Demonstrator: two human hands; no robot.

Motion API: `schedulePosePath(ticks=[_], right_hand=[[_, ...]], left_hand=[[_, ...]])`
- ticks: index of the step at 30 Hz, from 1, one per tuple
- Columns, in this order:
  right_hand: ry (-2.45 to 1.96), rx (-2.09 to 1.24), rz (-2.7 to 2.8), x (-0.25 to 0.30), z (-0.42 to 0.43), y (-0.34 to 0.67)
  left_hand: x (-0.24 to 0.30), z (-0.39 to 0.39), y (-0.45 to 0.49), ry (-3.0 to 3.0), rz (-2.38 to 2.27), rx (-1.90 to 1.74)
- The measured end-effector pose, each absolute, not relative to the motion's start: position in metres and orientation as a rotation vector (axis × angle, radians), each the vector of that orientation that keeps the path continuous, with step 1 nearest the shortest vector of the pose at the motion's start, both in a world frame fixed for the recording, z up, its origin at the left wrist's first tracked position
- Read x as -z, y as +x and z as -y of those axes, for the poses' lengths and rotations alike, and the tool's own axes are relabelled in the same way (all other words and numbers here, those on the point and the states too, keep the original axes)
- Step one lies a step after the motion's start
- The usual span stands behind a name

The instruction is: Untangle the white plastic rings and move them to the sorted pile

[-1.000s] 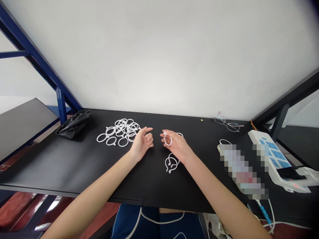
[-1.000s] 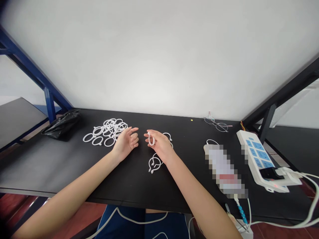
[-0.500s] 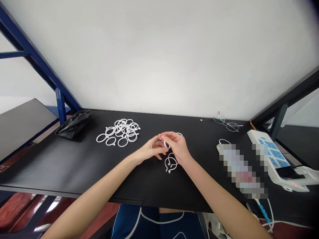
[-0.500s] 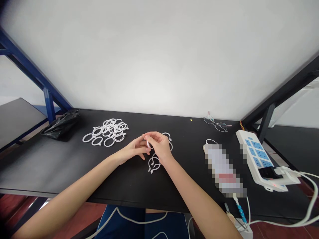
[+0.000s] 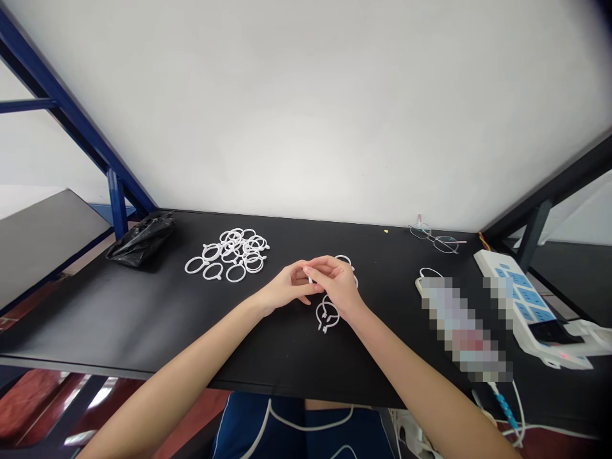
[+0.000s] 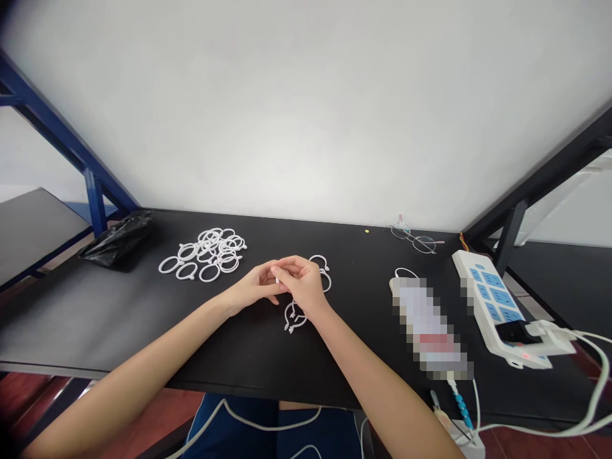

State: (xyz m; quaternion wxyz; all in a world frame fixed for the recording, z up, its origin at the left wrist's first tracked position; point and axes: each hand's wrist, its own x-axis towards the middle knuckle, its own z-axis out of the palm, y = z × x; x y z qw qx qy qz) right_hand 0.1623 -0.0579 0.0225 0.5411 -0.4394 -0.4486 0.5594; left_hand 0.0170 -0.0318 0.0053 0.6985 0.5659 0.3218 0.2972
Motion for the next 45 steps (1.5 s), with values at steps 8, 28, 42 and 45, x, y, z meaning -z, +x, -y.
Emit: schedulePosePath(ticks=[8,28,42,45], right_hand=[[-1.036,-1.193,1.079,-0.022,0.058,0.161],[-1.175,-0.994,1.247,-0.013,0.05,0.167],[-1.098,-1.21,1.411,-0.017,0.058,0.163],[-1.082,-1.206,1.409,-0.015,0.057,0.163]], left_hand=[[-0.009,0.029,0.016,1.29,-0.783,-0.644],[-0.009,0.026,0.018,1.149,-0.915,-0.956],[-0.005,0.023,0.017,1.167,-0.898,-0.981],[-0.003,0.022,0.017,1.217,-0.901,-1.016]])
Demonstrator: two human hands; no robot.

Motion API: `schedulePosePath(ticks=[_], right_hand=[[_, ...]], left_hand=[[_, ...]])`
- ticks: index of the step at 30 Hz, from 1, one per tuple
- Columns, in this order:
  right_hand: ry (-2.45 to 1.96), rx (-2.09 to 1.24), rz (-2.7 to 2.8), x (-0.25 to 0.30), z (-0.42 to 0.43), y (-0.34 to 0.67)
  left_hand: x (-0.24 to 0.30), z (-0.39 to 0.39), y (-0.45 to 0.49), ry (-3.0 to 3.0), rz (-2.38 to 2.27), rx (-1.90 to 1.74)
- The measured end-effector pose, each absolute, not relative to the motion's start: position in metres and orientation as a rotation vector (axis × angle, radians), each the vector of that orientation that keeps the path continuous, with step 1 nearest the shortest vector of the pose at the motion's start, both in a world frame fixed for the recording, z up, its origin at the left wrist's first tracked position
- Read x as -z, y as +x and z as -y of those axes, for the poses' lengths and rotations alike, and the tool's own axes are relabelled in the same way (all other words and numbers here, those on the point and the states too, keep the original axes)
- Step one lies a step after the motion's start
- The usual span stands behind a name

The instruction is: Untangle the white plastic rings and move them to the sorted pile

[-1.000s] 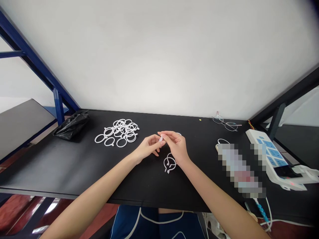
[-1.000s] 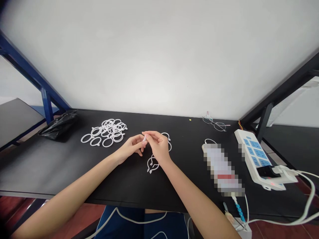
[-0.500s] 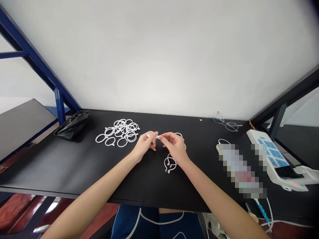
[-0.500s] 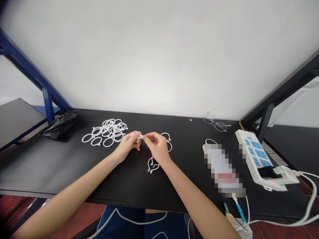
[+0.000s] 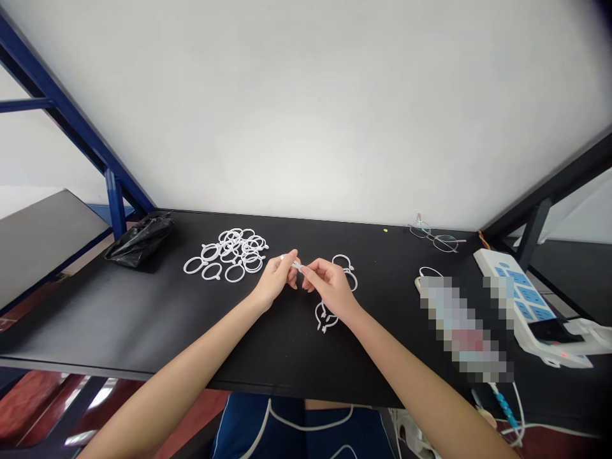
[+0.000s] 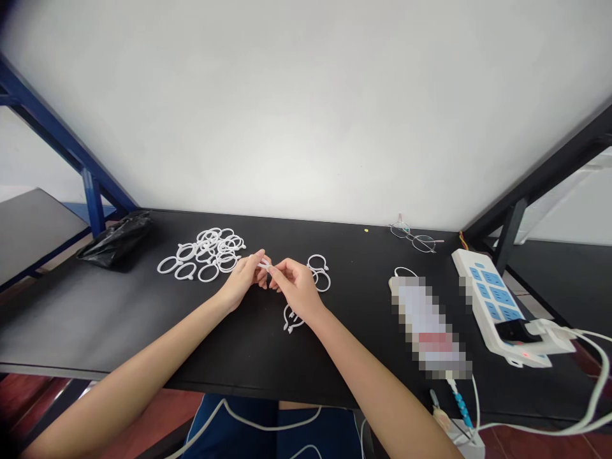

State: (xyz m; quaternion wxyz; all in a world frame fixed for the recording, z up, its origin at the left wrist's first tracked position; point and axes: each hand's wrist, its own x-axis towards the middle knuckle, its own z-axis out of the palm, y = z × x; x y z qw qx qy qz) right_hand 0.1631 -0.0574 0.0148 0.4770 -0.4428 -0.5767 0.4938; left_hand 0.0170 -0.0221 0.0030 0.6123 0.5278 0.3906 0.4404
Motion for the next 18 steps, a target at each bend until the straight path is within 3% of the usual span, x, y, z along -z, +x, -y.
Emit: schedulePosePath(ticks=[18], right_hand=[[-1.11,-1.2,1.383,-0.0153,0.0589,0.1608]], left_hand=[[0.0025,0.02,0.0142,1.421,-0.943,-1.13]])
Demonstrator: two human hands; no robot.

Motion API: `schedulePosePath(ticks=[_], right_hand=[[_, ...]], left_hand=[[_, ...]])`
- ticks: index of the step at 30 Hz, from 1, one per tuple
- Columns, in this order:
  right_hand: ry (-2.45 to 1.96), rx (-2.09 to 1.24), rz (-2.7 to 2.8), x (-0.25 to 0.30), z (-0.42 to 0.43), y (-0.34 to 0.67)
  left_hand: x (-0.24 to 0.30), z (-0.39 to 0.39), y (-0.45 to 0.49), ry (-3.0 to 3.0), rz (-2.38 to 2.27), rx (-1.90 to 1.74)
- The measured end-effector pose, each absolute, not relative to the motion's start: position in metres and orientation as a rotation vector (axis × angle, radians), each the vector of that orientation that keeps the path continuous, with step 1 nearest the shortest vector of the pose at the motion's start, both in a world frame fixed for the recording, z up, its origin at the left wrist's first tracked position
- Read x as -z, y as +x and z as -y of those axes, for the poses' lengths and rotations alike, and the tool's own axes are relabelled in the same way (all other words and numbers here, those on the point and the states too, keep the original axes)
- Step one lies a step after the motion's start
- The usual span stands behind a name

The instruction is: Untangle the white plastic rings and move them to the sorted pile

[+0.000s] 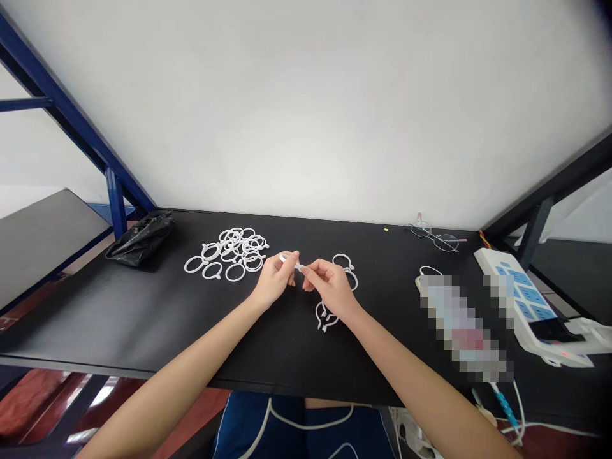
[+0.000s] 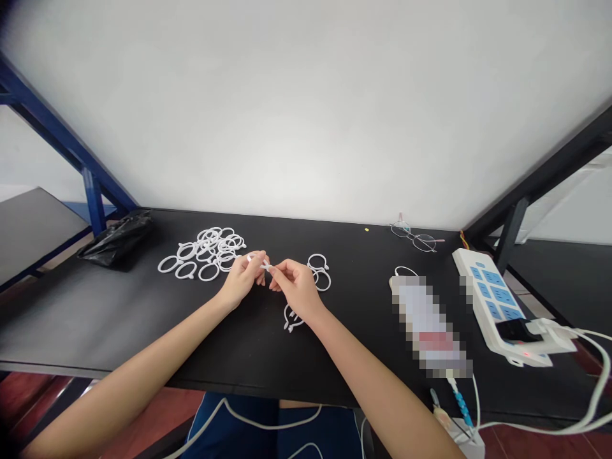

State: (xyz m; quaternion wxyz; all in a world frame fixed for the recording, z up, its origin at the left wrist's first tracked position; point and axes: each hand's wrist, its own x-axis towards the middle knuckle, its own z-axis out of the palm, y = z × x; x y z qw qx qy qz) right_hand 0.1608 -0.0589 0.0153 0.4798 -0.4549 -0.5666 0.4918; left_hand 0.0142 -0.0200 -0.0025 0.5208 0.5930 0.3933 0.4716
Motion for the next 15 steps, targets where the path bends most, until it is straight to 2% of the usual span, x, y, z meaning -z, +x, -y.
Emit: schedulePosePath(ticks=[15], right_hand=[[-1.105,-1.195,1.379,-0.0125,0.0576,0.1607]], left_hand=[[-0.0005,0.0213,0.0148,1.41,-0.95,-1.116]])
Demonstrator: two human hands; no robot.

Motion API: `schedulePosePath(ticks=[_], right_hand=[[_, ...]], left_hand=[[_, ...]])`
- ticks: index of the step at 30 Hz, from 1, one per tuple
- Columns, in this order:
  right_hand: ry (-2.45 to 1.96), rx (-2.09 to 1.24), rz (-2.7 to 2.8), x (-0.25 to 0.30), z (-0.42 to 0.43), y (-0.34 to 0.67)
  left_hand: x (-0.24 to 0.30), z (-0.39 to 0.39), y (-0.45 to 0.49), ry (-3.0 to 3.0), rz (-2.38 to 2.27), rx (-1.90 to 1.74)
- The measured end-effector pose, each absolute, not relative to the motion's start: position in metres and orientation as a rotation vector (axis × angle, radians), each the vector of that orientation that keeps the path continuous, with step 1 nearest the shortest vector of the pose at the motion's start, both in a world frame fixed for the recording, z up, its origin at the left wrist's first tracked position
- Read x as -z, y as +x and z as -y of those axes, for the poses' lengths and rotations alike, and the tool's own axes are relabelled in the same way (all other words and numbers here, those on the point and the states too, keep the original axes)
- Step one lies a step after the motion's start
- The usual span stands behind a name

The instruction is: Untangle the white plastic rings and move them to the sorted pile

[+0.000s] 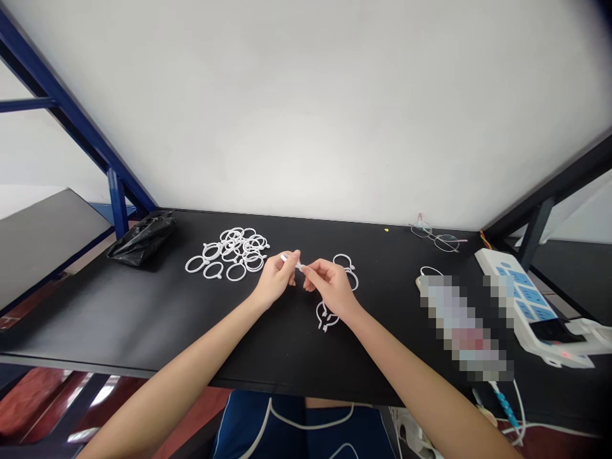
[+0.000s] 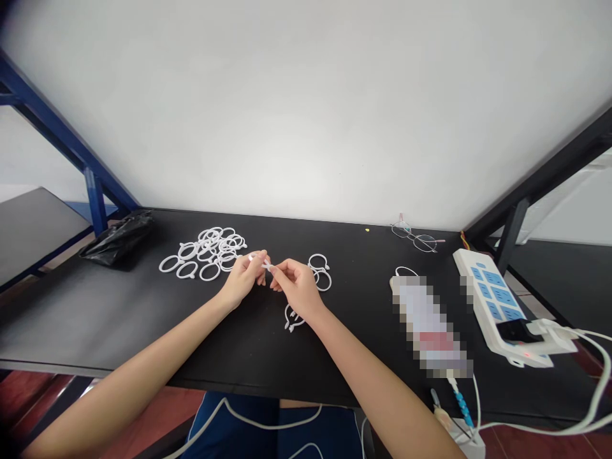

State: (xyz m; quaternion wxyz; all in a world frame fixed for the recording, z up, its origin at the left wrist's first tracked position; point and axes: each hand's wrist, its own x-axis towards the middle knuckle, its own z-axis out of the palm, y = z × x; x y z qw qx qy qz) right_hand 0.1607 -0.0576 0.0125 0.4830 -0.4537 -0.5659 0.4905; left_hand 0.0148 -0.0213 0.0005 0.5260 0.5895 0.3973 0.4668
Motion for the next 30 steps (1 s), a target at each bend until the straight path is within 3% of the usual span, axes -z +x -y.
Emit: schedulePosePath(ticks=[18,25,30], right_hand=[[-1.135,-1.154,1.299,-0.0179,0.0577,0.1606],[-1.107,-1.108,1.289,-0.0145,0.0537,0.1636],[-1.128,-1.098,1.26,-0.0136,0.0516,0.1654]], left_hand=[[-0.0033,0.0195,0.0105,1.376,-0.953,-1.039],[-0.0054,0.0246,0.0114,1.536,-0.916,-0.83],[0.0009,0.02,0.0126,1.462,-0.961,-0.941]])
